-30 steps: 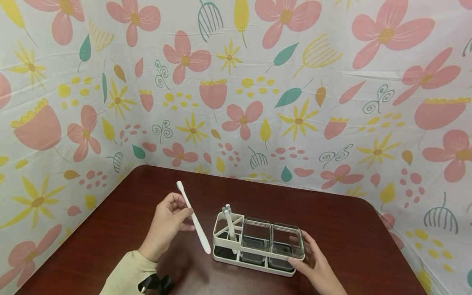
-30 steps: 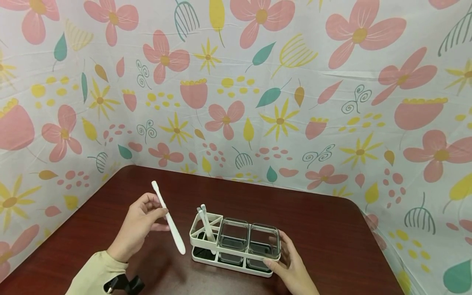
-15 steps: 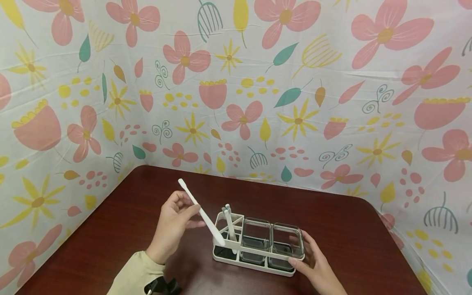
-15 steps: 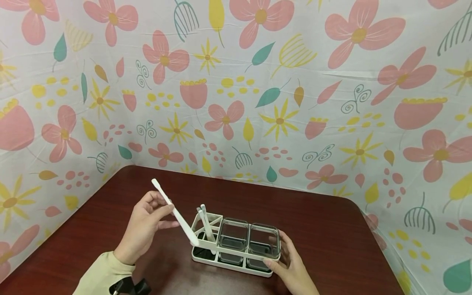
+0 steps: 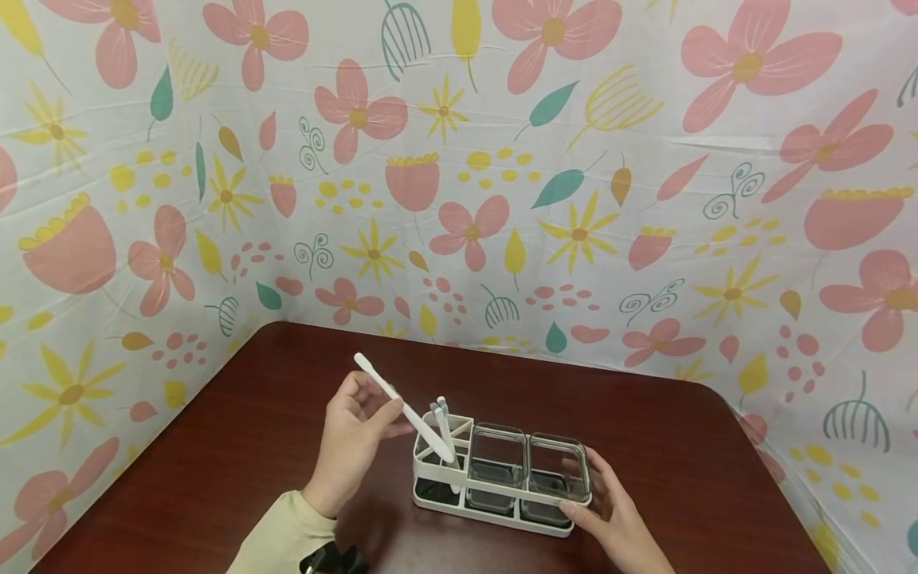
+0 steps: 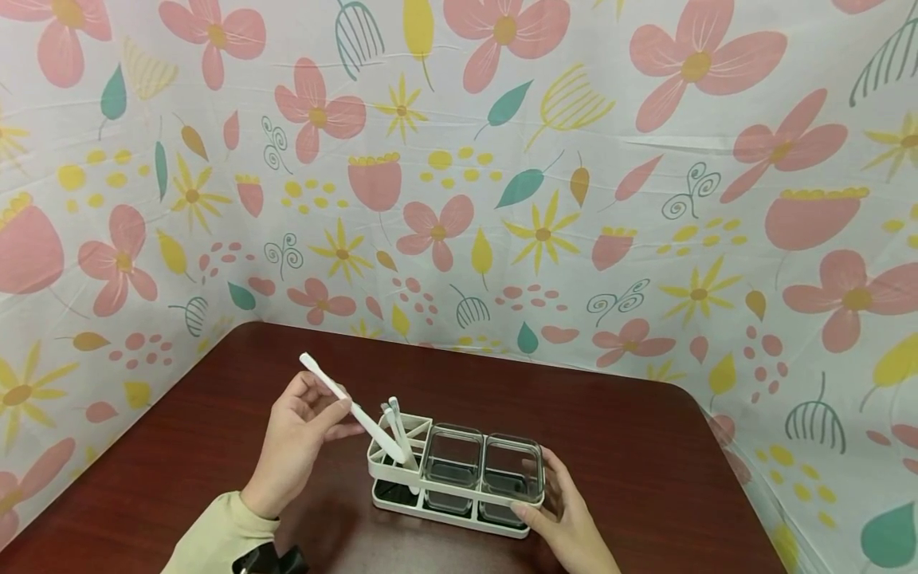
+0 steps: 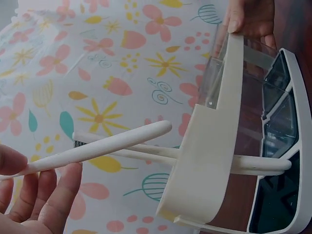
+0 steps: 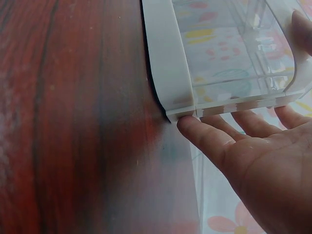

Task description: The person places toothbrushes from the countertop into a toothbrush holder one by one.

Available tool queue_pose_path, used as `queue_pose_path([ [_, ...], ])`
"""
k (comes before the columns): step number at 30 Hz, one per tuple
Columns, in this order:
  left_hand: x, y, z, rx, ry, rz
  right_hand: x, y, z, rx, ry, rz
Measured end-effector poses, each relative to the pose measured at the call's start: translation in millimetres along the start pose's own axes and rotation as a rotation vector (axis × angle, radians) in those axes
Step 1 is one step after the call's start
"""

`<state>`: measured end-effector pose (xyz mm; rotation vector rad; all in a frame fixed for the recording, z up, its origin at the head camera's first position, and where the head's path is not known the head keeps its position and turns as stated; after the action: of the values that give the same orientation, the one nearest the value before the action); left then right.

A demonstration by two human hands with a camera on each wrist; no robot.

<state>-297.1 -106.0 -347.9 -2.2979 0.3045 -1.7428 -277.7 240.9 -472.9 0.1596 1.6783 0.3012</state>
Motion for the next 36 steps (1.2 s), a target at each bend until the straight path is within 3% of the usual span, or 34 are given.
queue_pose_path([
  [8, -2.0, -12.7, 3.5, -0.061, -0.049, -0.028, -5, 0, 1.6, 0.010, 0.049, 0.007],
  [19, -7.5, -27.6, 5.5, -0.132, -0.102, -0.158, -5, 0, 2.1, 0.002, 0.051, 0.007],
  [30, -15.7, -31.4, 6.4, -0.137, -0.099, -0.240, -6, -1, 1.4, 0.003, 0.070, 0.000],
  [36, -15.7, -32.1, 8.8, -0.114, -0.153, -0.337, -6, 0, 1.2, 0.004, 0.063, 0.006],
])
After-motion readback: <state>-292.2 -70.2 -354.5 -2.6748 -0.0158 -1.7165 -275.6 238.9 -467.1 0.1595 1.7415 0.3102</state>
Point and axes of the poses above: each hand's wrist, its own z-axis away from the middle knuckle, its own y-axis out of the back of the hand, x = y × z, the point moved 10 cm from there along -z, towards the middle knuckle, and after that the axes turned 5 degrees about y, right-handed, at the moved point
